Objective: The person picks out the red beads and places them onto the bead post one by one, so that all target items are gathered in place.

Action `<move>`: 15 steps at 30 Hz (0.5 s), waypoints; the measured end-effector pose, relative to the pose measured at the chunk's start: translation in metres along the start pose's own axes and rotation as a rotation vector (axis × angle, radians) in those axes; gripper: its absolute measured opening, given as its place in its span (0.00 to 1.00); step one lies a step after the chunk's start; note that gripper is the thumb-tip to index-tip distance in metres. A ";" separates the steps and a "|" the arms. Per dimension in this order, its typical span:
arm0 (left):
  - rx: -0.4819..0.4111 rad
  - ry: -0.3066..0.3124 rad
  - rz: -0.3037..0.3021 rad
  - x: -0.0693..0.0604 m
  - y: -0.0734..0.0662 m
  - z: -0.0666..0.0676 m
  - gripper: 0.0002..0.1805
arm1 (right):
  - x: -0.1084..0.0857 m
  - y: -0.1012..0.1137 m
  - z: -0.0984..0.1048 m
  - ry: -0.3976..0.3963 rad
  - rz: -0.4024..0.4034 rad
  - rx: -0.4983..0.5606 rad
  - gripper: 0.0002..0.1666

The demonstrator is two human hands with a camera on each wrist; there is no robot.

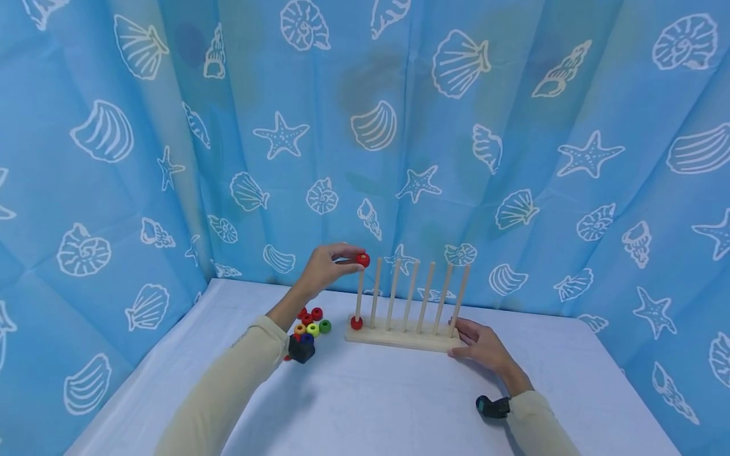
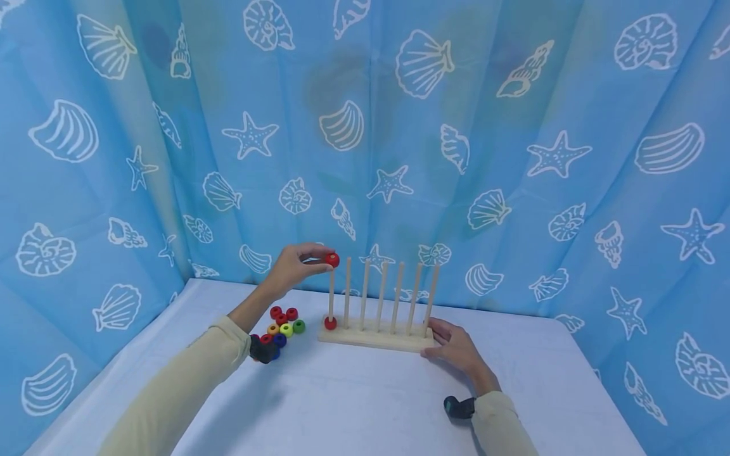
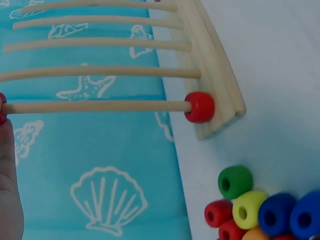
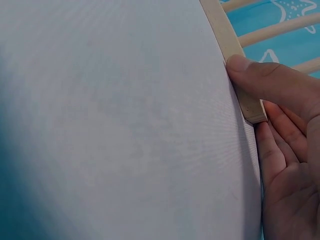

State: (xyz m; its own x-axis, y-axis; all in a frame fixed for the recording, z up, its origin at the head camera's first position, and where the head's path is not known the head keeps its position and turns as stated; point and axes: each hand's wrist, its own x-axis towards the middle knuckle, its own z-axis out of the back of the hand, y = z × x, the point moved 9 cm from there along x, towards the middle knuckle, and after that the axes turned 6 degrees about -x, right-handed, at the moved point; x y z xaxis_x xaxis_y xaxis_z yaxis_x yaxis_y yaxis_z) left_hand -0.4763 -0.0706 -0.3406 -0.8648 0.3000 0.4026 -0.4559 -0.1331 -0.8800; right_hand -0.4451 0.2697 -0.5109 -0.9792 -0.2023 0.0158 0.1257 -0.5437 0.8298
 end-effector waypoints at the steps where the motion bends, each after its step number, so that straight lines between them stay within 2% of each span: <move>1: -0.015 -0.010 0.006 -0.001 0.002 0.000 0.22 | 0.000 -0.001 0.000 0.001 -0.002 0.000 0.50; 3: -0.030 -0.025 0.013 -0.002 0.003 0.000 0.22 | 0.002 -0.004 -0.001 -0.001 -0.004 -0.010 0.50; 6: -0.032 -0.051 0.027 -0.003 0.004 0.000 0.21 | 0.009 -0.018 -0.002 -0.010 0.000 -0.017 0.51; 9: -0.019 -0.066 0.030 -0.003 0.003 0.000 0.20 | 0.010 -0.021 -0.001 -0.014 -0.006 -0.018 0.52; 13: 0.070 -0.041 0.011 -0.007 0.005 -0.004 0.19 | 0.009 -0.023 -0.001 -0.011 -0.015 -0.019 0.53; 15: 0.118 -0.027 0.023 -0.011 0.014 -0.007 0.19 | 0.009 -0.022 -0.002 -0.007 -0.012 -0.020 0.53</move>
State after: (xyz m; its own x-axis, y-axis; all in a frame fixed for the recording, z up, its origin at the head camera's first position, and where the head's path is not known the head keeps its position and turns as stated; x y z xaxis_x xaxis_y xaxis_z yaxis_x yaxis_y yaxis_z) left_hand -0.4716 -0.0690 -0.3587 -0.8801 0.2699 0.3907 -0.4560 -0.2509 -0.8539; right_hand -0.4561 0.2782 -0.5299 -0.9817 -0.1900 0.0093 0.1167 -0.5628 0.8183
